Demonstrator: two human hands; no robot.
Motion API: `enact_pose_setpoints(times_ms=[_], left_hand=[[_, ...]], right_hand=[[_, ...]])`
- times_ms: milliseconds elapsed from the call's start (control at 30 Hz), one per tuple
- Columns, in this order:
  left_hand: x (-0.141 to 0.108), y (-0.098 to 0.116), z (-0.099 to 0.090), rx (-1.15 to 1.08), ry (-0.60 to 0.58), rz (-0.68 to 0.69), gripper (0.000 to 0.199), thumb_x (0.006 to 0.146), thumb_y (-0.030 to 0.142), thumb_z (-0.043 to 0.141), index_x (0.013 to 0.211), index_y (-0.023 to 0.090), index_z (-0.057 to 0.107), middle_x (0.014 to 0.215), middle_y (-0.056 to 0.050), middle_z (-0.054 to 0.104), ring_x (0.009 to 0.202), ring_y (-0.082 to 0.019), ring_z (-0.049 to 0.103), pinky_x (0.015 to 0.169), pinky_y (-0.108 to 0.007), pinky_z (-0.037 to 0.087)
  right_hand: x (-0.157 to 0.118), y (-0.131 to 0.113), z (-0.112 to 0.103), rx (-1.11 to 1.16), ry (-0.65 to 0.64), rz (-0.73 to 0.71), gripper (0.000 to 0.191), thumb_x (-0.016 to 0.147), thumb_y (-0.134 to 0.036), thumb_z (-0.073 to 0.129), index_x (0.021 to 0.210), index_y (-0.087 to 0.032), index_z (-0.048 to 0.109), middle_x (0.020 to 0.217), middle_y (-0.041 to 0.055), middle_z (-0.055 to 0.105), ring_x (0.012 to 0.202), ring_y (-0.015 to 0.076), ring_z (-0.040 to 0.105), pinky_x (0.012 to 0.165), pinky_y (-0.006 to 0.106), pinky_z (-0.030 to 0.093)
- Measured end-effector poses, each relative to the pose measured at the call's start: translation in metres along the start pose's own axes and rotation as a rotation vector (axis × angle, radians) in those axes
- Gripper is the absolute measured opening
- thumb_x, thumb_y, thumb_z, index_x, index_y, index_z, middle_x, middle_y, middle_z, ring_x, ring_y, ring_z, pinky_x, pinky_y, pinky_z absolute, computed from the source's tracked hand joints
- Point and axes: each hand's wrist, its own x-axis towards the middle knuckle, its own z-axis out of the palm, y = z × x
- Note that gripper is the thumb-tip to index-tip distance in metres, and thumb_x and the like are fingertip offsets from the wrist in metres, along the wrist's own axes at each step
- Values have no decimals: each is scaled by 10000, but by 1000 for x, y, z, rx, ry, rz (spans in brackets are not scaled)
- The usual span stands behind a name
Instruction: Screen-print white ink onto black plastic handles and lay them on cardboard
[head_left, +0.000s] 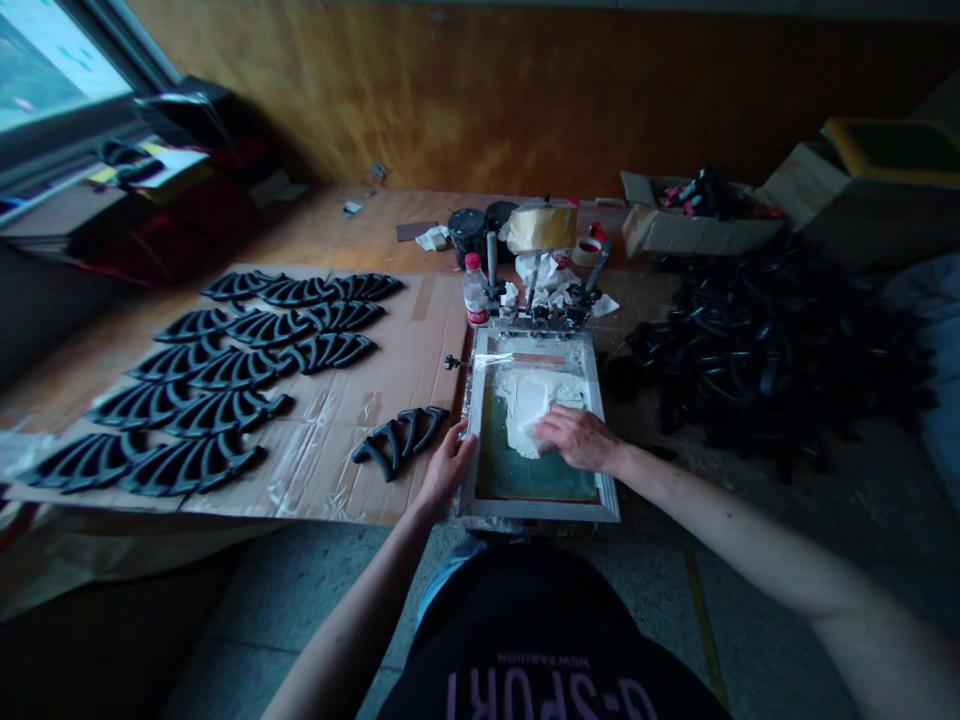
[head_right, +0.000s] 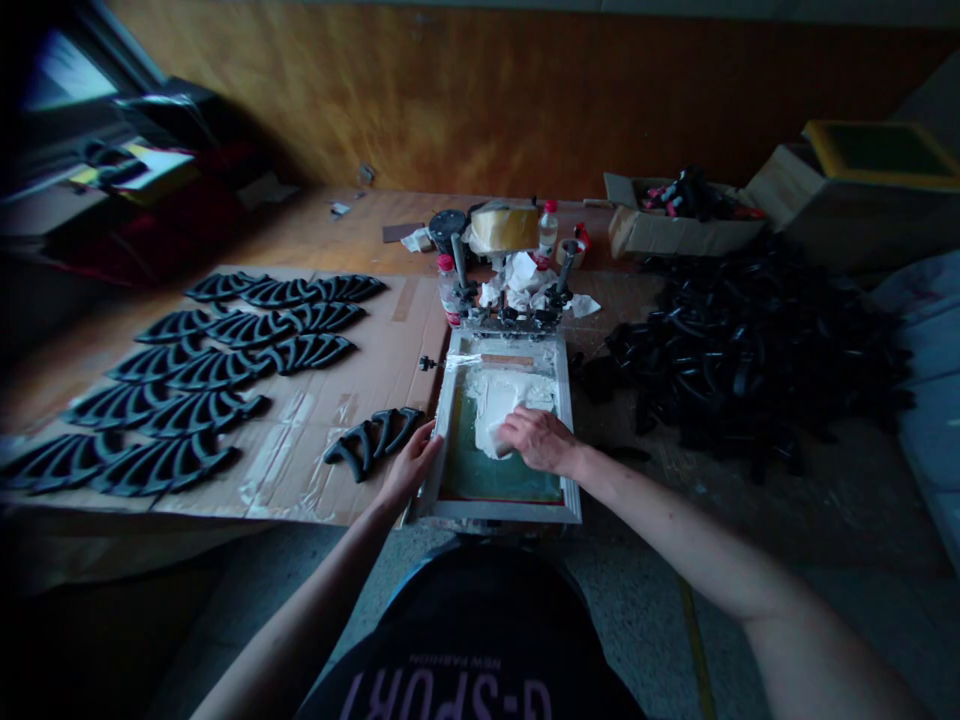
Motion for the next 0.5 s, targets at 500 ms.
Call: enact_pose_setpoints(times_ms=[500], left_hand=[[-3,6,2,-52,-2,-42,631,813,550,578,1309,164,520,942,-71,682,818,-201,645,674,-275,501]], right_hand=[[6,-11,0,69,208,151,149,855,-225,638,1000,-219,670,869,22,667,834,178,605,715,271,462]])
